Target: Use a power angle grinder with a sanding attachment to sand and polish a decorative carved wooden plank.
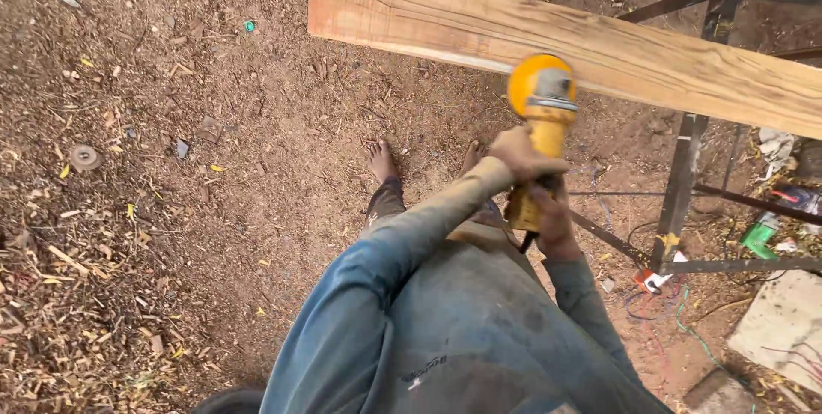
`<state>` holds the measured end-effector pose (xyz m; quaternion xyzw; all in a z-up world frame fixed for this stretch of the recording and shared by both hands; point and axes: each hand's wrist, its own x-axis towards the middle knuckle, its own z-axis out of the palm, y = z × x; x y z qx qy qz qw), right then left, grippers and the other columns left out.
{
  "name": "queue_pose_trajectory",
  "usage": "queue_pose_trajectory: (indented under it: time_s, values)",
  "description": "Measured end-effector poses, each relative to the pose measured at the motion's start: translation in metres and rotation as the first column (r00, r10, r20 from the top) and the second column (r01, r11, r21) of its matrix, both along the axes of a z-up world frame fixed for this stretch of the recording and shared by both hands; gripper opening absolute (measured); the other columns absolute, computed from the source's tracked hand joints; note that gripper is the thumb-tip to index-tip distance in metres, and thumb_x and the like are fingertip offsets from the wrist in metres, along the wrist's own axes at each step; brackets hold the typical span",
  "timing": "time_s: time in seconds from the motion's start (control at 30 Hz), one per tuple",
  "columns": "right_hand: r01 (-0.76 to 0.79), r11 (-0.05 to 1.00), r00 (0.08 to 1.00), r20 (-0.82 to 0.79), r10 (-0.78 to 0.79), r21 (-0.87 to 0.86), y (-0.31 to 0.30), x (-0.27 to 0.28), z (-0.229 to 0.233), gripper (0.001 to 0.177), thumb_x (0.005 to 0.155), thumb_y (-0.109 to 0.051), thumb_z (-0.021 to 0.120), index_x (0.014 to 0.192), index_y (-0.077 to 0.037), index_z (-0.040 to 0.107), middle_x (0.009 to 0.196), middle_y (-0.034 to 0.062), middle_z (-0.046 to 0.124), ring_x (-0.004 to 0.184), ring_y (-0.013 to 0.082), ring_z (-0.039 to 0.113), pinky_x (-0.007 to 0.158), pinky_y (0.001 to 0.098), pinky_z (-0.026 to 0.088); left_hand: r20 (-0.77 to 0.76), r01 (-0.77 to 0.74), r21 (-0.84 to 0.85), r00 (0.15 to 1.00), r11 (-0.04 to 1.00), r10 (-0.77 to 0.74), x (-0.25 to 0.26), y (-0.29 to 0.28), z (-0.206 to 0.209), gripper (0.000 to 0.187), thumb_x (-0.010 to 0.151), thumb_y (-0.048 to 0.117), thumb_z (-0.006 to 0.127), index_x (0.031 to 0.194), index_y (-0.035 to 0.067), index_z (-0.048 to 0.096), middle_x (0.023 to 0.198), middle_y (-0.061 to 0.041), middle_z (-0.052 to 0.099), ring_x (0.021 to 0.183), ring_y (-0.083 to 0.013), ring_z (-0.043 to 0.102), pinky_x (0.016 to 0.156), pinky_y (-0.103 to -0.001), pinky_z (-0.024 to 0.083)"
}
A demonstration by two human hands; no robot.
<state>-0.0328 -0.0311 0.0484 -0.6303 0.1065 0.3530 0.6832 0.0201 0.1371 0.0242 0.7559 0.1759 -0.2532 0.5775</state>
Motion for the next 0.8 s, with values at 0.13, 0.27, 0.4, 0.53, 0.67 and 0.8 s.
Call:
queue_pose_trajectory:
  time_s: [0.13,0.27,0.4,0.53,0.67,0.8]
  values:
    - [0.111,0.994,0.994,0.017,-0.111,-0.007,-0.010,0.015,0.016,0.031,0.099,-0.015,0.054,0.129,-0.008,0.054,0.100,0.0152,0.067,0.077,0.0274,0.071,0.065,0.0413,0.062,0.048,0.116,-0.007,0.992,0.993,-0.116,0.037,-0.045,-0.012,0.095,0.050,0.074,0.083,0.101,-0.005,0.074,0.095,-0.020,0.079,0.089,-0.0283,0.079,0.079,-0.037,0.063]
    - [0.173,0.985,0.984,0.042,-0.174,0.015,-0.005,0.024,-0.010,0.034,0.101,-0.014,0.056,0.134,-0.010,0.049,0.110,0.0094,0.066,0.090,0.0234,0.070,0.074,0.0391,0.061,0.074,0.075,0.008,0.994,0.997,-0.076,0.045,-0.026,-0.028,0.089,0.046,0.071,0.081,0.097,-0.001,0.079,0.094,-0.019,0.079,0.087,-0.0291,0.079,0.077,-0.038,0.063]
    - [0.059,0.992,0.981,-0.189,-0.038,0.107,0.027,0.027,-0.062,0.038,0.109,-0.022,0.059,0.136,0.003,0.055,0.111,0.0144,0.068,0.094,0.0236,0.072,0.078,0.0356,0.062,0.090,-0.109,0.148,0.991,0.983,0.096,0.022,0.054,-0.040,0.094,0.048,0.074,0.085,0.102,-0.002,0.075,0.098,-0.020,0.076,0.093,-0.0302,0.077,0.080,-0.039,0.061]
    - [-0.179,0.983,0.983,0.044,0.178,0.027,0.177,0.017,0.002,0.040,0.095,-0.012,0.067,0.130,-0.011,0.048,0.100,0.0085,0.065,0.079,0.0213,0.069,0.063,0.0357,0.059,-0.004,-0.289,0.153,0.956,0.945,0.293,-0.032,0.167,-0.010,0.083,0.049,0.071,0.083,0.098,0.004,0.079,0.095,-0.015,0.078,0.089,-0.0265,0.079,0.079,-0.038,0.062]
    - [-0.361,0.933,0.933,0.005,0.361,0.006,0.238,0.009,-0.009,0.042,0.092,-0.013,0.069,0.128,-0.012,0.047,0.096,0.0083,0.064,0.075,0.0201,0.067,0.059,0.0357,0.059,0.079,-0.583,-0.008,0.809,0.812,0.582,-0.078,0.230,-0.012,0.069,0.053,0.060,0.083,0.096,0.006,0.080,0.089,-0.010,0.081,0.082,-0.0228,0.081,0.077,-0.037,0.064]
    - [-0.484,0.872,0.874,0.081,0.479,0.067,0.257,0.001,-0.023,0.041,0.095,-0.014,0.070,0.130,-0.008,0.050,0.102,0.0072,0.063,0.084,0.0163,0.066,0.067,0.0342,0.059,-0.002,-0.594,0.164,0.798,0.788,0.602,-0.100,0.251,-0.008,0.070,0.055,0.060,0.086,0.096,0.003,0.079,0.088,-0.015,0.079,0.083,-0.0245,0.079,0.077,-0.039,0.062]
